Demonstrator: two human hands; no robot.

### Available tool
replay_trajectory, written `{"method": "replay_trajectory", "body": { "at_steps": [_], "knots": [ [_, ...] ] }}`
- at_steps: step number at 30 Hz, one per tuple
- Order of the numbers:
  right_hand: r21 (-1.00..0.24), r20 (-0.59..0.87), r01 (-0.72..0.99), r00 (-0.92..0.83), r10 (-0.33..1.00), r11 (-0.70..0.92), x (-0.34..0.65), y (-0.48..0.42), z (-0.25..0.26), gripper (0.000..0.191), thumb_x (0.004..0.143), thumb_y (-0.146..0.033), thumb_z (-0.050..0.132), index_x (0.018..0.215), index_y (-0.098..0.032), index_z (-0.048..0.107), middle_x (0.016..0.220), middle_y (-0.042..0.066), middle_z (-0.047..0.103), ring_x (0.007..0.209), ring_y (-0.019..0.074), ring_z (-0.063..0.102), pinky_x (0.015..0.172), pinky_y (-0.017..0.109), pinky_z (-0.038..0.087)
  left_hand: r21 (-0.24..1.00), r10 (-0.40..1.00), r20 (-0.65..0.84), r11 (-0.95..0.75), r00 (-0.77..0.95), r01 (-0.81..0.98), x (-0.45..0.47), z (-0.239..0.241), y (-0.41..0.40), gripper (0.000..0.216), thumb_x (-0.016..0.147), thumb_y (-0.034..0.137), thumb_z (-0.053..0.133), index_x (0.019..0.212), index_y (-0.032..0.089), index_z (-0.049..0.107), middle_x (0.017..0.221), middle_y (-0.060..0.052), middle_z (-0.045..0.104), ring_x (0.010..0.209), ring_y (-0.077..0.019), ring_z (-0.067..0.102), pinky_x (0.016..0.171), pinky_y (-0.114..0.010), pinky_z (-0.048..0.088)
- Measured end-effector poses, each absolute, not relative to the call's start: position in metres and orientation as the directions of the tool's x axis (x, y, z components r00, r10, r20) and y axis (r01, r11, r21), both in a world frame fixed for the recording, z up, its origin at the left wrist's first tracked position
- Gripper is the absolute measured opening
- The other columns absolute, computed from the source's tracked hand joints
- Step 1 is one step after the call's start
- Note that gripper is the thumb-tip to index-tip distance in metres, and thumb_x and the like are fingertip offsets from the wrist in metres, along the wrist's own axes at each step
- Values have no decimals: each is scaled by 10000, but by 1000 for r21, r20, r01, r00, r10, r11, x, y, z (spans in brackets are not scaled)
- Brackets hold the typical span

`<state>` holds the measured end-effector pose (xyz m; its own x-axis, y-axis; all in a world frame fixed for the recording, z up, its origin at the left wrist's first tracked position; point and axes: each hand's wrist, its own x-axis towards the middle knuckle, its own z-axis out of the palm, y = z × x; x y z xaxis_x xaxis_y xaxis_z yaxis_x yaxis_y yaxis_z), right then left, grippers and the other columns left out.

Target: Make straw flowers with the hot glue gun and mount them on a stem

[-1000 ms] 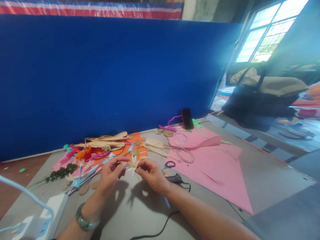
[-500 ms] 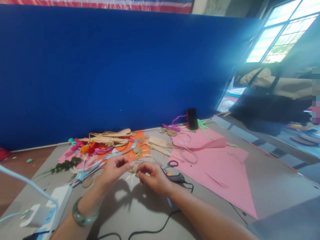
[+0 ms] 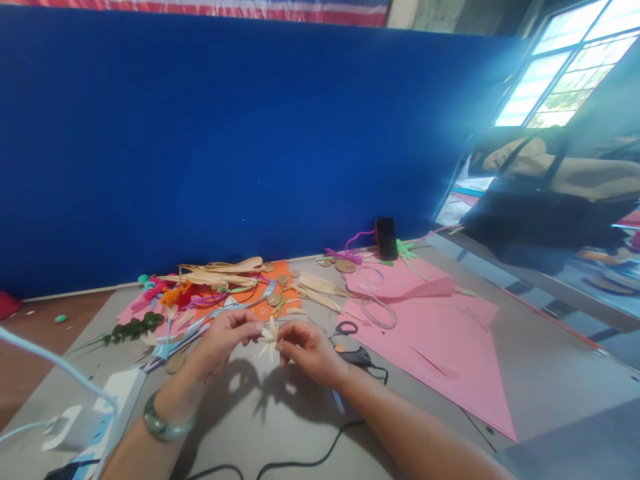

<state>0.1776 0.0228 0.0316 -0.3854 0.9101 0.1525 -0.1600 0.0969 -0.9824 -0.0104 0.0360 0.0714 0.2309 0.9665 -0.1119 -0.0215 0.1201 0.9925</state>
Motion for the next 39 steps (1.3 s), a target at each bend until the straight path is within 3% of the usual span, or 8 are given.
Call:
{"method": "replay_trajectory", "body": {
  "at_steps": [6, 11, 18, 26, 33, 39],
  "knots": [
    [-977, 157, -198, -393, 906, 83, 180, 26, 29, 275, 736, -379, 729, 799, -151, 589, 610, -31, 590, 514, 94, 595, 532, 223, 478, 987, 948, -154, 160, 279, 2, -15, 69, 38, 130, 631, 227, 736, 625, 135, 643, 556, 5, 597, 519, -88, 458, 514, -211, 345],
    [-983, 172, -134, -427, 888, 126, 180, 25, 28, 244, 768, -360, 701, 808, -146, 590, 623, -24, 587, 523, 96, 601, 545, 227, 479, 995, 945, -98, 101, 313, 6, -13, 73, 37, 159, 677, 277, 724, 720, 131, 676, 636, -8, 616, 574, -96, 480, 548, -213, 364],
    [-981, 187, -55, -491, 851, 184, 181, 23, 27, 203, 796, -334, 660, 826, -149, 583, 716, 10, 604, 563, 110, 610, 571, 248, 484, 995, 942, -57, 28, 330, 93, -9, 76, 32, 233, 655, 339, 756, 627, 137, 643, 576, 2, 582, 564, -108, 490, 559, -230, 371],
    [-992, 82, -123, -537, 840, 18, 181, 25, 29, 336, 730, -424, 723, 829, -135, 583, 615, -12, 577, 531, 94, 533, 543, 234, 440, 995, 936, -64, 34, 346, 94, -12, 72, 33, 212, 669, 324, 756, 645, 135, 661, 578, 3, 582, 570, -105, 489, 573, -228, 379],
    [-978, 88, -205, -596, 798, -45, 183, 26, 31, 284, 705, -351, 766, 802, -127, 621, 699, -14, 591, 570, 61, 496, 543, 188, 392, 997, 913, -51, 26, 405, 69, -15, 75, 30, 208, 661, 265, 760, 807, 153, 664, 751, -20, 616, 694, -138, 541, 640, -244, 405],
    [-973, 60, -200, -693, 719, -112, 186, 27, 27, 240, 728, -302, 756, 824, -120, 631, 703, -9, 622, 599, 67, 546, 616, 199, 437, 981, 855, -1, -101, 518, 168, -16, 79, 28, 157, 700, 290, 717, 679, 151, 647, 729, -33, 593, 697, -151, 518, 635, -260, 380]
  ]
}}
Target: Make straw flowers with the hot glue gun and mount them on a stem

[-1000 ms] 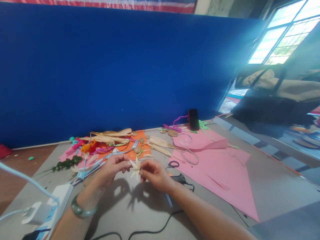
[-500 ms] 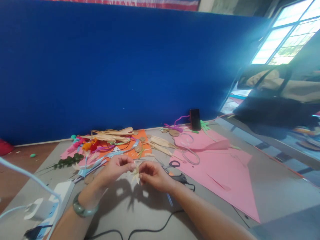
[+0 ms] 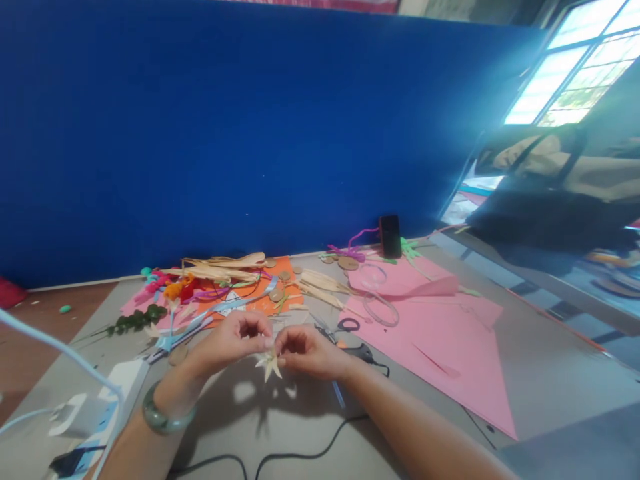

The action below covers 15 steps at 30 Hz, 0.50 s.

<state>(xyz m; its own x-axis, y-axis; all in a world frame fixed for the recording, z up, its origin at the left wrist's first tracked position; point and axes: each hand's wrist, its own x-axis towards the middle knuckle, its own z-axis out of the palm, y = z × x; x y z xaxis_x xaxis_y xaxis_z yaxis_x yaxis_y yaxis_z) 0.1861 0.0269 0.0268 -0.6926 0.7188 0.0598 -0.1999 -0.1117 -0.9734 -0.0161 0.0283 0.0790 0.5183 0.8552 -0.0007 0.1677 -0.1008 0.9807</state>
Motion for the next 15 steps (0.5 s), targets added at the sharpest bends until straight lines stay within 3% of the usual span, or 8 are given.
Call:
{"method": "replay_trajectory", "body": {
  "at_steps": [6, 11, 15],
  "knots": [
    [-969, 27, -181, -755, 655, -169, 188, 29, 27, 277, 693, -310, 780, 839, -119, 642, 739, 4, 641, 625, 76, 561, 620, 201, 441, 957, 845, 27, -176, 534, 229, -9, 90, 20, 142, 716, 298, 703, 659, 175, 660, 727, -27, 604, 706, -162, 532, 662, -269, 397],
    [-980, 8, -125, -800, 599, -154, 189, 27, 32, 295, 692, -341, 775, 824, -108, 653, 674, -24, 588, 554, 52, 474, 548, 175, 390, 936, 812, 55, -244, 581, 253, -5, 96, 14, 126, 734, 267, 684, 644, 183, 660, 703, -17, 595, 699, -160, 544, 684, -271, 413],
    [-981, -12, -100, -828, 560, -169, 192, 28, 34, 324, 691, -360, 773, 844, -100, 655, 677, -23, 579, 543, 48, 457, 520, 168, 369, 954, 792, 47, -216, 609, 207, -3, 94, 13, 149, 754, 289, 679, 663, 172, 663, 730, -26, 595, 706, -159, 545, 684, -271, 413]
  ]
}}
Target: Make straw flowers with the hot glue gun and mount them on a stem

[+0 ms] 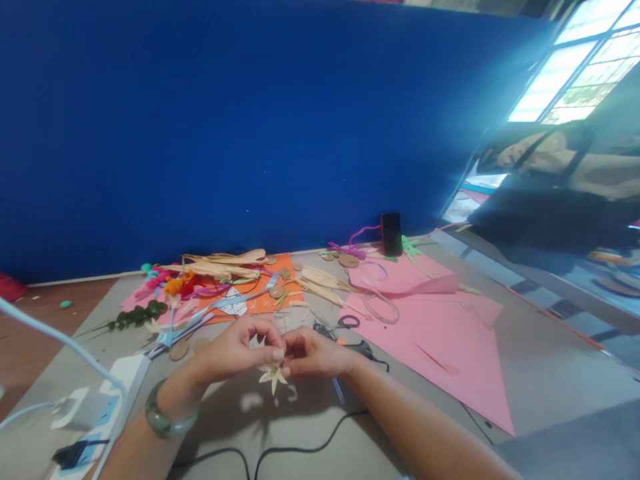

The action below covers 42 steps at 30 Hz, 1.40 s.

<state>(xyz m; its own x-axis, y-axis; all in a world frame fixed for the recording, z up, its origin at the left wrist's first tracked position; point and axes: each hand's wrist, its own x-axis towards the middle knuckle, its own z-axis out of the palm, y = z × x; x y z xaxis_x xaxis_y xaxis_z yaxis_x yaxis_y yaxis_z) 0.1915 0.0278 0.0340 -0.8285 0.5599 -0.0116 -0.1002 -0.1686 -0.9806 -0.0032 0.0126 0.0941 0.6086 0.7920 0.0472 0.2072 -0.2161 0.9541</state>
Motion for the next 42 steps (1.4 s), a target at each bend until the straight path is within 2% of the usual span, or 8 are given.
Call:
{"method": "replay_trajectory", "body": {
  "at_steps": [6, 13, 16, 21, 27, 34, 37, 42],
  "knots": [
    [-958, 9, -170, -824, 566, -231, 194, 29, 35, 328, 672, -352, 789, 817, -98, 641, 642, -33, 573, 517, 43, 466, 535, 171, 384, 985, 858, 22, -107, 514, 138, 4, 84, 10, 212, 747, 342, 690, 659, 156, 638, 701, -22, 576, 653, -138, 507, 614, -251, 388],
    [-948, 11, -182, -839, 545, -261, 194, 30, 35, 326, 656, -352, 801, 797, -103, 644, 644, -23, 575, 517, 50, 471, 505, 168, 373, 993, 898, 37, -82, 439, 85, 7, 82, 11, 235, 749, 367, 686, 665, 150, 656, 701, -27, 587, 634, -132, 515, 587, -239, 403],
    [-947, 23, -200, -820, 571, -250, 197, 33, 32, 298, 670, -344, 794, 776, -113, 638, 639, -19, 599, 499, 48, 482, 498, 165, 377, 999, 935, 26, -33, 354, 13, 3, 78, 17, 222, 766, 371, 671, 730, 152, 662, 720, -30, 613, 669, -142, 541, 623, -245, 428],
    [-944, 39, -244, -748, 662, -220, 200, 36, 35, 309, 667, -358, 797, 745, -122, 613, 644, -7, 624, 482, 46, 470, 472, 167, 355, 999, 968, 13, -2, 250, -46, -2, 67, 28, 241, 654, 318, 776, 783, 160, 647, 726, -3, 622, 657, -126, 549, 627, -233, 434],
    [-943, 119, -327, -493, 862, -56, 197, 38, 42, 272, 668, -315, 796, 708, -140, 592, 602, -36, 569, 477, 42, 448, 450, 169, 340, 999, 994, 9, -13, 109, 39, -2, 56, 38, 281, 637, 354, 782, 606, 147, 594, 548, 12, 591, 530, -106, 505, 537, -224, 382],
    [-962, 184, -245, -265, 946, 118, 190, 37, 38, 288, 634, -351, 800, 737, -161, 609, 640, -34, 565, 489, 61, 487, 454, 200, 414, 999, 999, 6, -8, 37, 52, -4, 54, 42, 316, 682, 434, 732, 596, 150, 623, 502, -4, 609, 467, -104, 470, 490, -233, 335],
    [-961, 221, -217, -223, 949, 172, 188, 37, 33, 290, 643, -373, 787, 730, -161, 609, 637, -25, 567, 503, 65, 485, 456, 199, 414, 999, 999, 16, -17, 31, 30, -5, 54, 42, 349, 730, 476, 676, 597, 154, 650, 519, -21, 628, 483, -119, 500, 497, -244, 346],
    [-967, 226, -176, -280, 933, 182, 186, 36, 30, 264, 682, -370, 759, 715, -158, 606, 644, -18, 575, 493, 70, 509, 478, 216, 434, 992, 995, 95, -98, 43, 79, -5, 57, 38, 496, 825, 533, 532, 514, 166, 652, 529, -45, 631, 524, -138, 503, 535, -264, 374]
  ]
}}
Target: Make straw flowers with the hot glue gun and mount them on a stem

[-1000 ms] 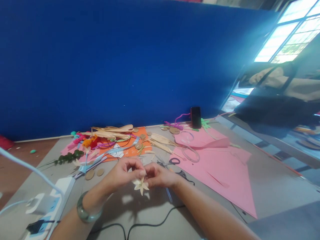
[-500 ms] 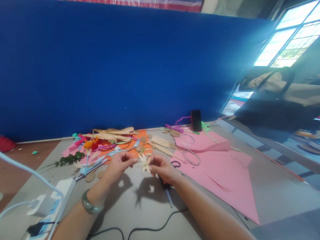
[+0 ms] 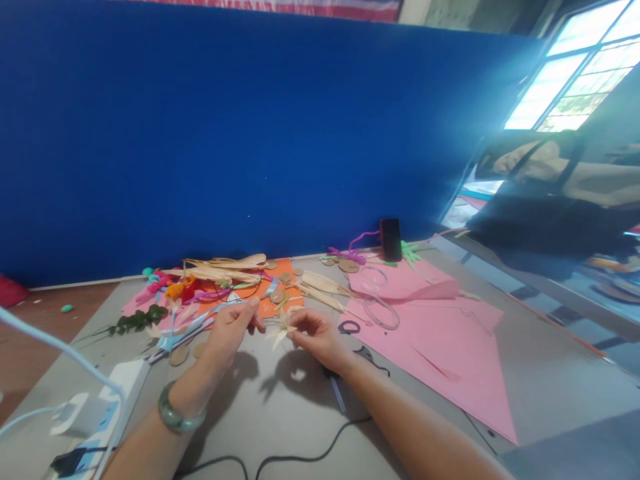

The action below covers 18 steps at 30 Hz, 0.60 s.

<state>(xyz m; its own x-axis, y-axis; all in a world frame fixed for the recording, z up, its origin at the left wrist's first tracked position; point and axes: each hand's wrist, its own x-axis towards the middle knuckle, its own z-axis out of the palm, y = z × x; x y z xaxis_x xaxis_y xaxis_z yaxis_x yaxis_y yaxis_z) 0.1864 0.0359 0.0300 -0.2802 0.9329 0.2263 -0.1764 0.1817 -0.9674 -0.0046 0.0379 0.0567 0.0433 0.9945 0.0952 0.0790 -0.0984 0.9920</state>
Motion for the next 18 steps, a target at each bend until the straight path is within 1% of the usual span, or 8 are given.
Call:
{"method": "replay_trajectory", "body": {
  "at_steps": [1, 3, 4, 6, 9, 14, 18],
  "knots": [
    [-970, 224, -162, -294, 929, 183, 186, 35, 29, 254, 692, -365, 753, 718, -156, 611, 647, -16, 581, 492, 72, 517, 489, 220, 442, 988, 990, 127, -132, 67, 81, -4, 59, 36, 433, 807, 515, 571, 574, 166, 677, 578, -44, 651, 566, -145, 524, 560, -263, 388],
    [-973, 225, -125, -317, 921, 194, 185, 34, 28, 222, 708, -339, 743, 718, -153, 623, 639, -14, 593, 504, 80, 532, 513, 228, 452, 986, 980, 136, -149, 143, 78, -2, 64, 31, 276, 730, 443, 693, 752, 168, 718, 691, -40, 681, 651, -160, 561, 607, -261, 413],
    [-974, 226, -105, -327, 917, 203, 185, 34, 28, 203, 715, -325, 738, 715, -153, 630, 630, -13, 598, 512, 84, 538, 526, 232, 455, 986, 975, 133, -148, 178, 75, -1, 68, 29, 253, 693, 402, 738, 785, 168, 715, 722, -40, 686, 679, -166, 572, 625, -263, 423],
    [-972, 236, -75, -341, 910, 224, 184, 33, 27, 174, 721, -302, 733, 706, -155, 642, 619, -8, 609, 530, 95, 550, 547, 240, 459, 982, 971, 117, -144, 210, 123, 1, 73, 24, 225, 671, 351, 762, 759, 153, 699, 731, -44, 671, 672, -161, 562, 614, -260, 417],
    [-968, 251, -65, -346, 904, 244, 184, 33, 27, 155, 717, -288, 735, 695, -159, 651, 614, -6, 615, 529, 101, 556, 555, 243, 463, 979, 978, 95, -125, 185, 158, 4, 78, 20, 207, 689, 331, 739, 668, 138, 667, 649, -29, 628, 601, -135, 520, 572, -250, 393],
    [-962, 272, -76, -366, 890, 263, 185, 33, 27, 130, 723, -283, 725, 714, -163, 675, 647, 8, 633, 546, 106, 557, 555, 240, 476, 995, 989, 56, -66, 138, 75, 4, 73, 20, 205, 703, 315, 723, 639, 150, 619, 592, 11, 579, 571, -107, 488, 557, -222, 373],
    [-952, 299, -65, -384, 874, 298, 185, 32, 27, 75, 729, -238, 693, 727, -163, 692, 676, 20, 662, 579, 113, 573, 567, 233, 481, 999, 985, -25, 19, 169, 41, 5, 67, 24, 238, 709, 341, 715, 634, 150, 594, 542, 26, 556, 515, -87, 446, 521, -212, 346]
  ]
}}
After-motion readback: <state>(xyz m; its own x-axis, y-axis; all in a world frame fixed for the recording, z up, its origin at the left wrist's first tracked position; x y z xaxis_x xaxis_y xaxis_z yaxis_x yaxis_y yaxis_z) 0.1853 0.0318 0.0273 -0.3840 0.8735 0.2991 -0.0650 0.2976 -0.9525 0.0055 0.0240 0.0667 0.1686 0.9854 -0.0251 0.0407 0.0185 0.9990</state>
